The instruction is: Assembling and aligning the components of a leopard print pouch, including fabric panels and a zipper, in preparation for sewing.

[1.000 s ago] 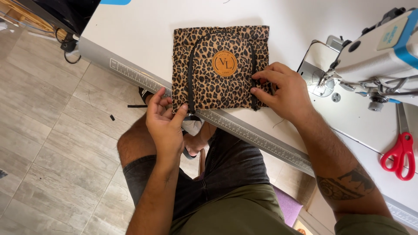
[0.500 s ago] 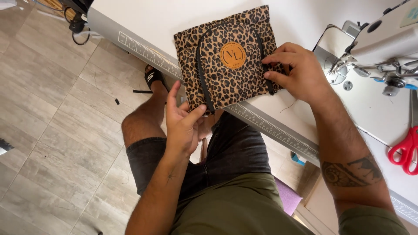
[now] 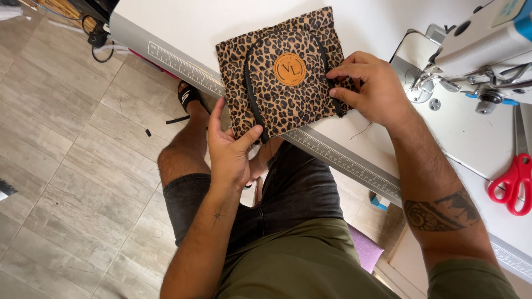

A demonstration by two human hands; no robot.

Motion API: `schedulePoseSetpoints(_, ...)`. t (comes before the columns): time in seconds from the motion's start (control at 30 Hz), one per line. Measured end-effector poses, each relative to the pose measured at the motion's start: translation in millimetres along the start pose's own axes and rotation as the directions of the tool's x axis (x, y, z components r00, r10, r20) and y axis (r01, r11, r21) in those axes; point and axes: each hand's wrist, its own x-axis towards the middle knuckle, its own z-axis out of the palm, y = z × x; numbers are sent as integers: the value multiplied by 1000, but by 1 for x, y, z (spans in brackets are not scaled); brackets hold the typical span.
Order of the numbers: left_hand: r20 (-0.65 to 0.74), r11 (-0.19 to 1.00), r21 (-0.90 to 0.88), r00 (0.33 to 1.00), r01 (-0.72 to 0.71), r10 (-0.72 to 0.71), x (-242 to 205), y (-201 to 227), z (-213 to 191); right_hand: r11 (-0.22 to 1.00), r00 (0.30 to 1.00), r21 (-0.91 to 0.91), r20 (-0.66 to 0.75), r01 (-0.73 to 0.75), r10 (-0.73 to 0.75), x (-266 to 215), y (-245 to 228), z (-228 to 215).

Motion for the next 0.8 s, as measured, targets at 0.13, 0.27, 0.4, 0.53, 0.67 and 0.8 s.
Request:
schedulePoseSetpoints(0.13, -61, 998, 23, 996, -57, 58, -4, -7, -1, 998, 998, -17, 28, -64, 64, 10, -6, 1)
schedulePoseSetpoints(0.27, -226, 998, -22, 973, -50, 44, -18, -25, 10, 991, 999, -129, -41, 24, -29, 11, -12, 2)
schedulePoseSetpoints(0.4, -173, 992, -128, 985, -22, 0, -29, -52, 15, 996, 991, 61, -116, -63, 70, -29, -59, -13)
schedulePoseSetpoints(0.53, -170, 984, -175, 984, 24, -54, -31, -83, 13, 902, 990, 414, -18, -122, 142, -97, -78, 24)
schedulePoseSetpoints(0.67, -35, 970, -218, 993, 104, -114, -40, -92, 8, 611, 968, 777, -7, -153, 252, -131, -96, 66)
schedulePoseSetpoints(0.8, 49, 966, -244, 996, 83, -73, -41, -94, 5, 359, 929, 932, -84, -56, 362, -141, -88, 94)
